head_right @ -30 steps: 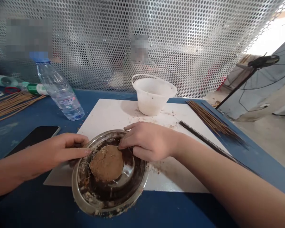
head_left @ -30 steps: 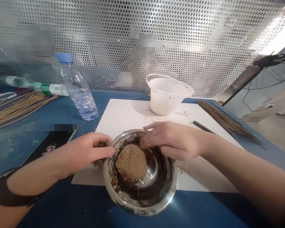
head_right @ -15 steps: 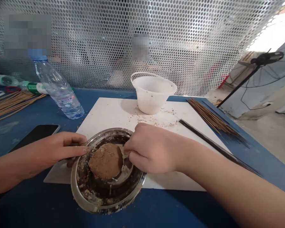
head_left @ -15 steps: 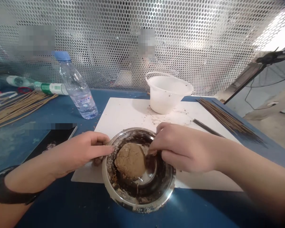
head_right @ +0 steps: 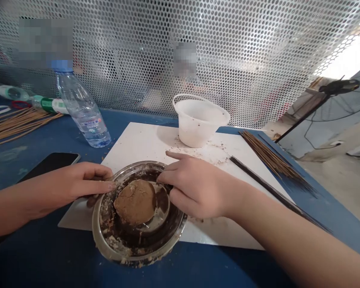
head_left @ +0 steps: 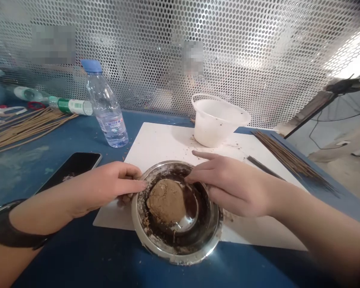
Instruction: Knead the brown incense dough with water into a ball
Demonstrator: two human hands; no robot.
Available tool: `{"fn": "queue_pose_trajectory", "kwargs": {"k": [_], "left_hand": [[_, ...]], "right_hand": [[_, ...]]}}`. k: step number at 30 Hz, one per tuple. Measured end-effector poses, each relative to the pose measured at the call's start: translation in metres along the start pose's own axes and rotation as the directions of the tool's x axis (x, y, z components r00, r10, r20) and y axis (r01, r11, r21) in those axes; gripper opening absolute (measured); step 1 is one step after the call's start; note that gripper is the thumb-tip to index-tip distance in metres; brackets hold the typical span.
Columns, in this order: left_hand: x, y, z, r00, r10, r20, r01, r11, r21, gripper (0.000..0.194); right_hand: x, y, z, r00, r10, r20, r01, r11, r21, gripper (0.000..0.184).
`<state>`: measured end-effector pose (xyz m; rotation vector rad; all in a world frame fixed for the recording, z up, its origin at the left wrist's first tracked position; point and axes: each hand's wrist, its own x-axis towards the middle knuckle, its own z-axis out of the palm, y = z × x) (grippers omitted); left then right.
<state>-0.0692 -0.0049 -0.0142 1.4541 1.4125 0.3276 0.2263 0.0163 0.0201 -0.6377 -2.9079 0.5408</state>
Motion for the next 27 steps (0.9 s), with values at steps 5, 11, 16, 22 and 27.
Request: {"fn": "queue_pose_trajectory", "kwargs": {"k": [5, 11, 16, 22, 27], "left_hand": [[0.001, -0.007, -0.003, 1.000, 0.003, 0.013, -0.003, 1.000, -0.011, 0.029], [0.000, -0.009, -0.005, 0.998, -0.058, -0.029, 0.056, 0.997, -0.056, 0.036], [0.004, -0.010, -0.011, 0.993, -0.118, -0.022, 0.115, 0.985, -0.127, 0.045], [0.001, -0.010, -0.013, 0.994, -0.092, -0.066, 0.090, 0.995, -0.038, 0.035], [-0.003, -0.003, -0.012, 0.991, -0.119, -0.061, 0.118, 0.993, -0.016, 0.028]], "right_hand": [[-0.004, -0.017, -0.008, 0.992, 0.103, 0.075, -0.106, 0.994, 0.038, 0.024], [-0.022, -0.018, -0.008, 0.976, 0.197, -0.092, -0.149, 0.914, 0.377, 0.031], [-0.044, -0.023, 0.021, 0.837, 0.400, -0.374, -0.147, 0.822, 0.550, 0.041], [-0.051, -0.023, 0.059, 0.767, 0.411, -0.492, -0.251, 0.899, 0.360, 0.061], [-0.049, -0.005, 0.070, 0.731, 0.335, -0.594, -0.187, 0.936, 0.298, 0.047]]}}
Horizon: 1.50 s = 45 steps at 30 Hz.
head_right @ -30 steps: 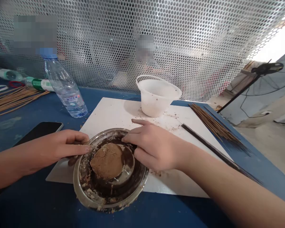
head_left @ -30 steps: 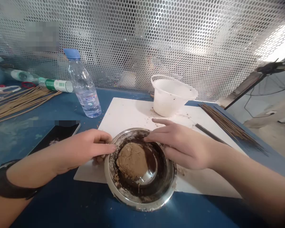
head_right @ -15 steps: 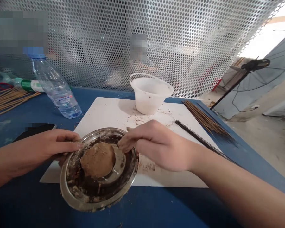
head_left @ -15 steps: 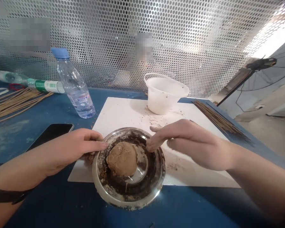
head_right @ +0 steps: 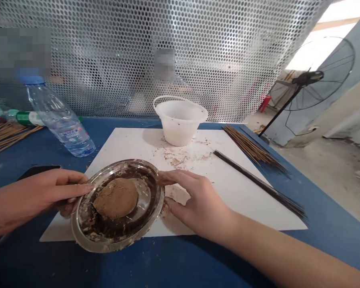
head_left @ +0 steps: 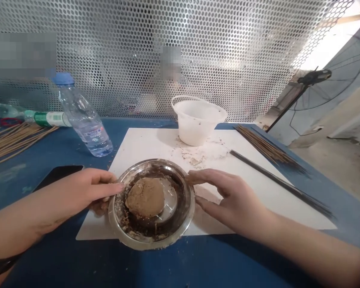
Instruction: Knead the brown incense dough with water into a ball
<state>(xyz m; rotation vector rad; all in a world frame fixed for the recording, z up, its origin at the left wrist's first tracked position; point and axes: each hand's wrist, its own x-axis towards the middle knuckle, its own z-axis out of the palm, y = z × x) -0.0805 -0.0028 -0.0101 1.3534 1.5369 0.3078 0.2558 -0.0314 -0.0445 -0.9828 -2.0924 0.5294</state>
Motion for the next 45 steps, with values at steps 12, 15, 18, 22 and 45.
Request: {"fn": "queue_pose_trajectory", "kwargs": {"k": [12, 15, 18, 22, 45], "left_hand": [[0.001, -0.006, 0.003, 0.999, -0.024, 0.026, 0.026, 0.997, -0.070, 0.032], [0.001, -0.006, 0.003, 0.999, -0.048, 0.011, 0.048, 0.996, -0.079, 0.038], [0.000, -0.005, 0.004, 0.997, -0.072, 0.008, 0.072, 0.994, -0.083, 0.043], [-0.002, -0.007, 0.003, 0.997, -0.075, 0.006, 0.075, 0.995, -0.067, 0.045], [-0.002, -0.006, 0.003, 0.996, -0.070, 0.056, 0.073, 0.995, -0.067, 0.033]], "right_hand": [[0.002, -0.008, 0.009, 0.988, -0.080, -0.134, 0.071, 0.995, -0.066, 0.028], [0.001, -0.013, 0.009, 0.989, -0.055, -0.134, 0.045, 0.996, -0.076, 0.027], [-0.003, -0.020, 0.008, 0.993, -0.008, -0.116, 0.002, 0.998, -0.055, 0.027], [-0.009, -0.035, 0.001, 0.999, 0.037, -0.031, -0.038, 0.998, -0.048, 0.041], [-0.022, -0.040, 0.008, 0.988, 0.100, -0.119, -0.089, 0.992, 0.093, 0.037]]}}
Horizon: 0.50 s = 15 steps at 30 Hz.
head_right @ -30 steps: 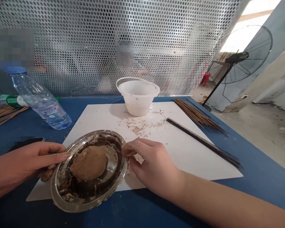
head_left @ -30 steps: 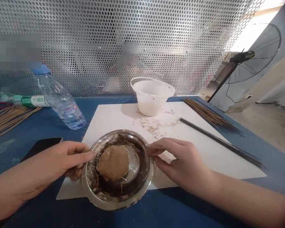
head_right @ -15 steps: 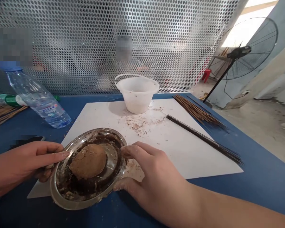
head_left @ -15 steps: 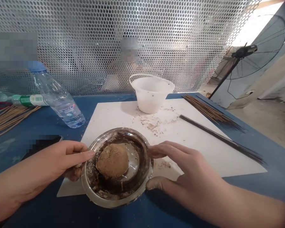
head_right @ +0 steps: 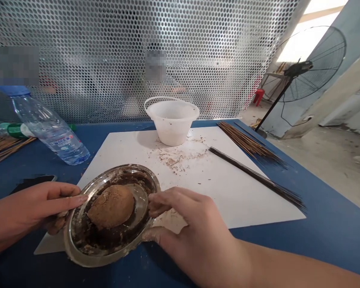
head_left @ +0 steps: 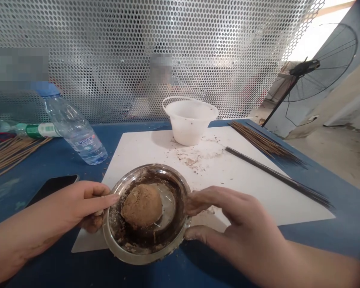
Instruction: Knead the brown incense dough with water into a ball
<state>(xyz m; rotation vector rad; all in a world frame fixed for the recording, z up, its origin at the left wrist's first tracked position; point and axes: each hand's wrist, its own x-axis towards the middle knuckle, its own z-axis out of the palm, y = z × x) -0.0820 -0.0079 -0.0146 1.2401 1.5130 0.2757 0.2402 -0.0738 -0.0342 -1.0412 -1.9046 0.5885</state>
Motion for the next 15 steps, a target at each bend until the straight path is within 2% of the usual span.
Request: {"fn": "queue_pose_trajectory", "kwargs": {"k": [3, 6, 10, 15], "left_hand": [[0.001, 0.000, 0.000, 1.000, 0.003, 0.020, -0.003, 1.000, -0.011, 0.032], [0.000, 0.001, 0.001, 1.000, -0.008, 0.005, 0.008, 1.000, -0.016, 0.034], [-0.001, 0.001, 0.001, 1.000, -0.024, 0.011, 0.024, 1.000, -0.018, 0.032], [-0.001, -0.003, 0.000, 1.000, -0.022, 0.020, 0.023, 0.998, -0.051, 0.026]], "right_hand": [[0.007, 0.012, -0.007, 1.000, -0.016, -0.027, 0.015, 1.000, -0.015, 0.053], [0.011, 0.020, -0.012, 0.998, -0.047, 0.035, 0.050, 0.996, -0.073, 0.060], [0.012, 0.018, -0.014, 0.992, -0.054, 0.113, 0.069, 0.988, -0.136, 0.047], [0.013, 0.006, -0.010, 0.991, 0.036, 0.129, -0.019, 0.992, -0.127, 0.032]]}}
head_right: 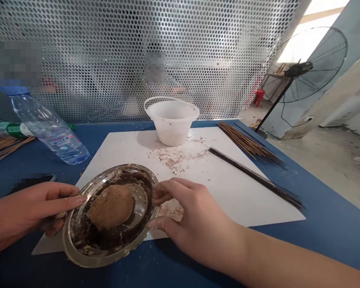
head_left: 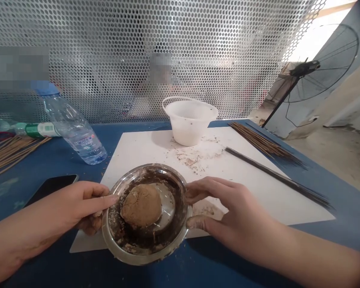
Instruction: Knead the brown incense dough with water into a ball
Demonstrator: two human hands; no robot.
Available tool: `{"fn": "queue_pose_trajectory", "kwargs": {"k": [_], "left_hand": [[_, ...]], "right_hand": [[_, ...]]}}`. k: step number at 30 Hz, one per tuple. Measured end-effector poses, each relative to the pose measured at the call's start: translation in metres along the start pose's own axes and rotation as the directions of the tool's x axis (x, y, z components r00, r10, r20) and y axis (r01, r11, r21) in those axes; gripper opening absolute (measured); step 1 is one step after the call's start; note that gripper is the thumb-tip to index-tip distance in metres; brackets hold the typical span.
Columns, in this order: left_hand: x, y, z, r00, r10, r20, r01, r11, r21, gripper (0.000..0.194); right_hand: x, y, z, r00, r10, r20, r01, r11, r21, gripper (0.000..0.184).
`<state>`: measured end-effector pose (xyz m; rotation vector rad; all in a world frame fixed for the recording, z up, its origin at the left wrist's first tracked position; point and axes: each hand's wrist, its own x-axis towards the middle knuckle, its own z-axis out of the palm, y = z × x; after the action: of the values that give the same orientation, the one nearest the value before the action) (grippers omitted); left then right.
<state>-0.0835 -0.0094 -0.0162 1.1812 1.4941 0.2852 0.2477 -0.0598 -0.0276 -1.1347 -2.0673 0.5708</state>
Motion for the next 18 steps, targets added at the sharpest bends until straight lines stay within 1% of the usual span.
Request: {"fn": "queue_pose_trajectory", "kwargs": {"k": [1, 3, 6, 8, 10, 12, 14, 15, 16, 18], "left_hand": [[0.000, -0.001, 0.000, 1.000, -0.001, 0.006, 0.001, 1.000, -0.012, 0.025], [0.001, -0.001, -0.001, 1.000, 0.003, 0.016, -0.002, 1.000, -0.028, 0.028], [0.003, -0.001, -0.002, 1.000, 0.004, 0.020, -0.003, 1.000, -0.024, 0.033], [0.004, -0.001, 0.000, 0.999, 0.011, 0.031, -0.010, 1.000, -0.018, 0.031], [0.004, 0.000, 0.004, 0.998, 0.027, 0.048, -0.027, 1.000, -0.002, 0.028], [0.003, 0.002, 0.009, 0.998, 0.051, 0.047, -0.053, 0.998, 0.034, 0.026], [0.001, 0.005, 0.013, 0.996, 0.081, 0.035, -0.084, 0.994, 0.076, 0.026], [-0.001, 0.006, 0.015, 0.995, 0.098, 0.031, -0.101, 0.991, 0.090, 0.026], [-0.002, 0.008, 0.016, 0.993, 0.113, 0.032, -0.116, 0.988, 0.101, 0.027], [-0.003, 0.010, 0.018, 0.990, 0.139, 0.030, -0.142, 0.983, 0.115, 0.029]], "right_hand": [[0.000, -0.002, 0.002, 1.000, 0.016, 0.008, -0.016, 1.000, 0.013, 0.029], [-0.002, -0.004, 0.005, 0.999, 0.031, 0.010, -0.031, 0.999, 0.031, 0.030], [-0.006, -0.005, 0.009, 1.000, 0.029, -0.002, -0.028, 0.996, 0.088, 0.028], [-0.007, -0.007, 0.008, 1.000, 0.021, -0.023, -0.018, 0.991, 0.135, 0.027], [-0.004, -0.009, 0.003, 0.998, -0.012, -0.055, 0.021, 0.987, 0.161, 0.028], [0.003, -0.012, -0.003, 0.992, -0.096, -0.083, 0.108, 0.983, 0.151, 0.032], [0.013, -0.014, -0.006, 0.970, -0.236, -0.054, 0.241, 0.964, 0.117, 0.040], [0.017, -0.016, -0.004, 0.950, -0.312, -0.012, 0.312, 0.945, 0.095, 0.045], [0.021, -0.017, -0.002, 0.922, -0.382, 0.054, 0.378, 0.923, 0.078, 0.050], [0.025, -0.019, 0.007, 0.848, -0.487, 0.210, 0.483, 0.872, 0.073, 0.058]]}}
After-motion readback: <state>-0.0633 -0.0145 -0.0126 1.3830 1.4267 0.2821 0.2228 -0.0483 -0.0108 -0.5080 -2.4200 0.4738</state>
